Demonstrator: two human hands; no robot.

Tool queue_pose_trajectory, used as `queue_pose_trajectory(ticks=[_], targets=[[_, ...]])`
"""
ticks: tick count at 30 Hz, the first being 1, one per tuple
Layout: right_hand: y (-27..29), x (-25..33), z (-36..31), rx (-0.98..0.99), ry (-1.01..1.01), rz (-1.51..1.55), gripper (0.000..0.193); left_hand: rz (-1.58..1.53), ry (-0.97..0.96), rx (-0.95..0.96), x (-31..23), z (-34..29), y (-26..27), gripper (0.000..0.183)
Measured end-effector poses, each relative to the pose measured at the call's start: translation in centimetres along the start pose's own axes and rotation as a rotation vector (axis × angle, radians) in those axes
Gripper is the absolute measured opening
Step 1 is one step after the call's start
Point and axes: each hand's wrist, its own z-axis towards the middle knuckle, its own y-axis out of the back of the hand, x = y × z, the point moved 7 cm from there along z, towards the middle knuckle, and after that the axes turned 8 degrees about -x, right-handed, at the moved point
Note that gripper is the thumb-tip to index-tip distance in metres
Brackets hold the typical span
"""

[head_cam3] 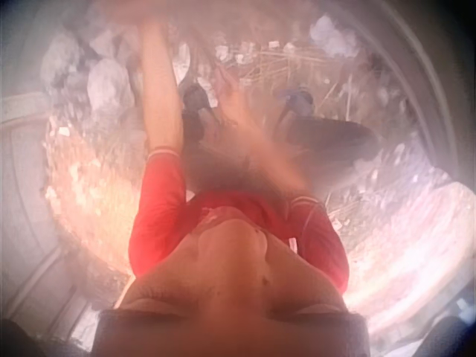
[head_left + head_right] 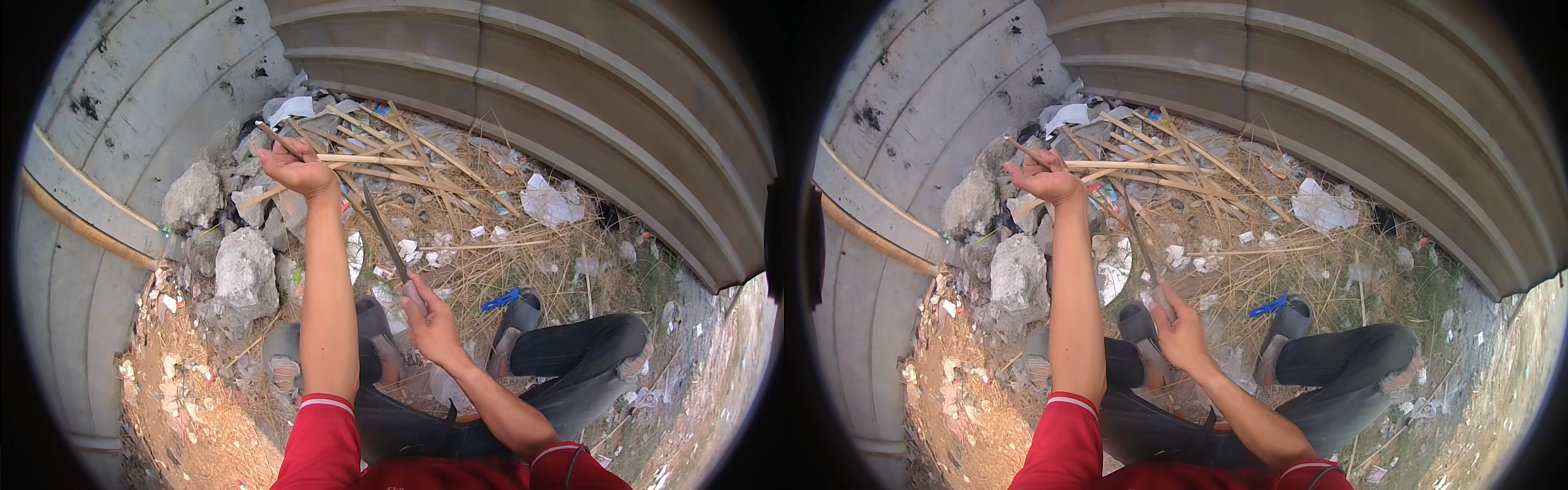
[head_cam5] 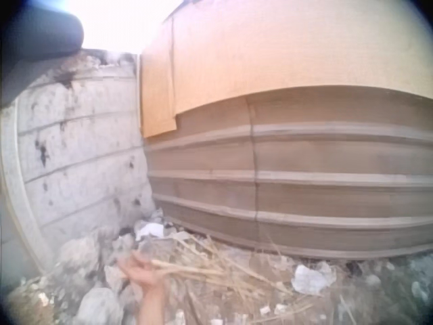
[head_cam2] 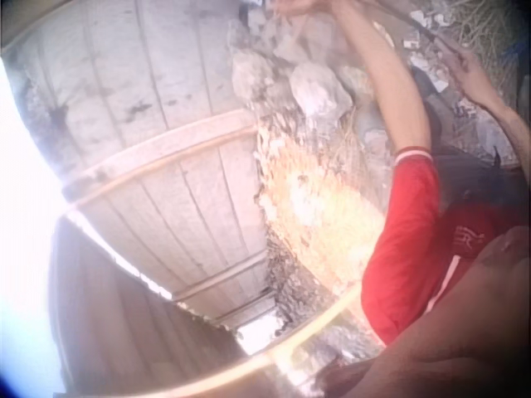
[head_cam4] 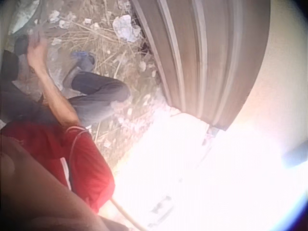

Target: The person sits on the ground inside a concrete structure and uses a knife to shave thin strips from bamboo sticks. They repeatedly hold the bamboo and scrape the blade along its length to remove the outer layer, creating fine shavings.

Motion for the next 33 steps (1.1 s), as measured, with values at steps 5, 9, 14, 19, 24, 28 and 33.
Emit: queue_pose_trajectory(ticks=[5,9,14,19,24,28,33], targets=[[-1.7,7.7,-0.7,-0.075,0.26,-0.066,0.052,0.125,-0.067,-0.085,-1.1,-0.8,-1.6,0.05],[-2.0,-2.7,-1.1,-0.042,0.118,-0.185,0.051,0.052,-0.044,-0.049,-1.2,0.1,-0.7,0.048],[-1.0,-5.9,0.2,-0.039,0.014,-0.178,0.05,0.134,-0.104,-0.061,-2.5,0.3,0.1,0.054],[-3.4,0.9,-0.4,-0.016,0.136,-0.109,0.051,0.208,-0.183,-0.06,-2.2,0.6,-0.3,0.057],[-2.5,-9.7,-3.1,-0.081,0.192,-0.242,0.052,0.216,-0.176,-0.092,-1.5,0.7,-0.8,0.057],[0.1,-14.4,-1.7,-0.074,0.106,-0.216,0.052,0.202,-0.177,-0.086,-1.4,2.1,-0.2,0.056],[-3.3,-2.3,-2.2,-0.043,0.177,-0.071,0.051,0.297,-0.226,-0.151,-2.1,2.6,0.8,0.057]])
